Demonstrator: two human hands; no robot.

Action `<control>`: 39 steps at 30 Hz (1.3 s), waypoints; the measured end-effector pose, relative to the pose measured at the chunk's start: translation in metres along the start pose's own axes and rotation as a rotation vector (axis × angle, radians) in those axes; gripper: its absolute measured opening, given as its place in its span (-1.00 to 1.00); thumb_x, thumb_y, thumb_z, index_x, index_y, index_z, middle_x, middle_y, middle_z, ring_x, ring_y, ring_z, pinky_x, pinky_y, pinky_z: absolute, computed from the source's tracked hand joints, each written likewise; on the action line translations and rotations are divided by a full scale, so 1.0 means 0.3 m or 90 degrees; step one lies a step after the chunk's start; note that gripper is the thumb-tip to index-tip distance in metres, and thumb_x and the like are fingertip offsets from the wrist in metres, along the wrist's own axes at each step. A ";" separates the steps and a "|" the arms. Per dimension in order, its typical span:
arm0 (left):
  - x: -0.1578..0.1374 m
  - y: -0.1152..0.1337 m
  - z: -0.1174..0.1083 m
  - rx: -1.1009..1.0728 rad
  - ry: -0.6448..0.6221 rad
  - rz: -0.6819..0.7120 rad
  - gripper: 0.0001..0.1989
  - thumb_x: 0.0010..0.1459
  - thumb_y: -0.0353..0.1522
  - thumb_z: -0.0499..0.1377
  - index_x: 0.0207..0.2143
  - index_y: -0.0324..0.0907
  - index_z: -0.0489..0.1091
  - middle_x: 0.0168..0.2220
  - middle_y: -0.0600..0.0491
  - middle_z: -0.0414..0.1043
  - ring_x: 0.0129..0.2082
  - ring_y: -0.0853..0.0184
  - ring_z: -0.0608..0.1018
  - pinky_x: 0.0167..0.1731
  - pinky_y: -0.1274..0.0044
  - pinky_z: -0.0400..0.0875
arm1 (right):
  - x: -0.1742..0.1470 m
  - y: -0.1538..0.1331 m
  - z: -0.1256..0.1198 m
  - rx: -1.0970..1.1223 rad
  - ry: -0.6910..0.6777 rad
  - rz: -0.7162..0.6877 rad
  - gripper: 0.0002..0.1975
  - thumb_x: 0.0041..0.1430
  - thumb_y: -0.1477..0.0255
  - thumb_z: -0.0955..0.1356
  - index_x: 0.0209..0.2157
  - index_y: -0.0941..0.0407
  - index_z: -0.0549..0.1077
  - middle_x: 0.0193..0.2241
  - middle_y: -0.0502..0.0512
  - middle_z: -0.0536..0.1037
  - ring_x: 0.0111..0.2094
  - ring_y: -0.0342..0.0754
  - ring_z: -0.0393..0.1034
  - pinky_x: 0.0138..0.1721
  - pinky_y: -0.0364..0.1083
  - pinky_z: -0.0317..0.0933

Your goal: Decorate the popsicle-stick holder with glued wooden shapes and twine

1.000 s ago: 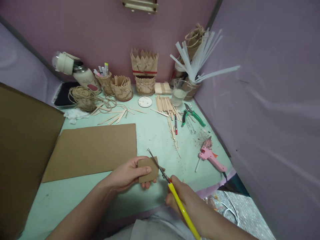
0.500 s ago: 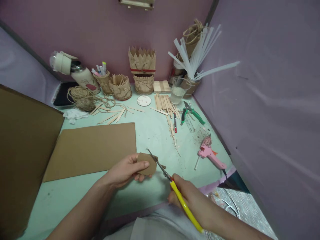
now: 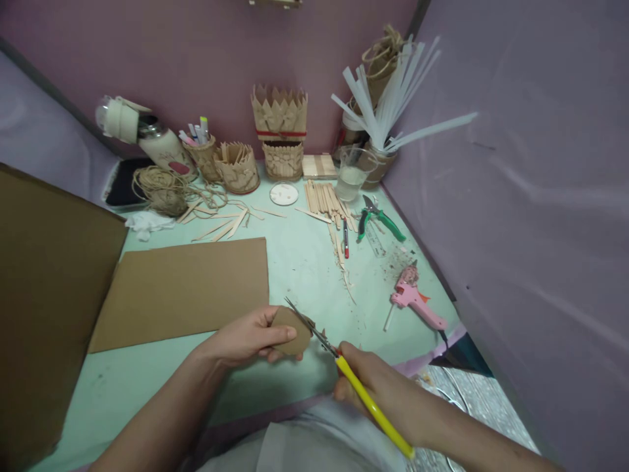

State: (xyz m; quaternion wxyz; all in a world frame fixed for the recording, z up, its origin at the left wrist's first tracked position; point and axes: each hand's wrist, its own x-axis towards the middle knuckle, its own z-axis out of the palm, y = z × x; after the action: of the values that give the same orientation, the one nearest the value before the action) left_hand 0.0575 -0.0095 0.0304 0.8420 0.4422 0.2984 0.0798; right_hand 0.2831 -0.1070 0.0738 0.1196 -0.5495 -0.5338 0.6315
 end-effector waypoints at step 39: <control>0.050 -0.024 0.058 -0.261 0.202 0.067 -0.55 -0.10 -0.16 0.37 -0.24 -0.28 0.43 -0.35 -0.04 0.52 -0.43 0.35 0.58 -0.42 0.56 0.46 | 0.058 0.064 0.067 0.088 0.103 0.007 -0.57 0.12 -0.03 0.24 -0.42 0.05 0.11 -0.54 -0.08 0.23 -0.50 -0.16 0.06 -0.48 -0.16 0.04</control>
State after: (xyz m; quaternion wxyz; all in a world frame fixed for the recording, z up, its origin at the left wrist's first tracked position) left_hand 0.0787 -0.0198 0.0256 0.8516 0.2591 0.3808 0.2502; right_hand 0.2685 -0.1129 0.0449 0.1963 -0.5918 -0.4750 0.6210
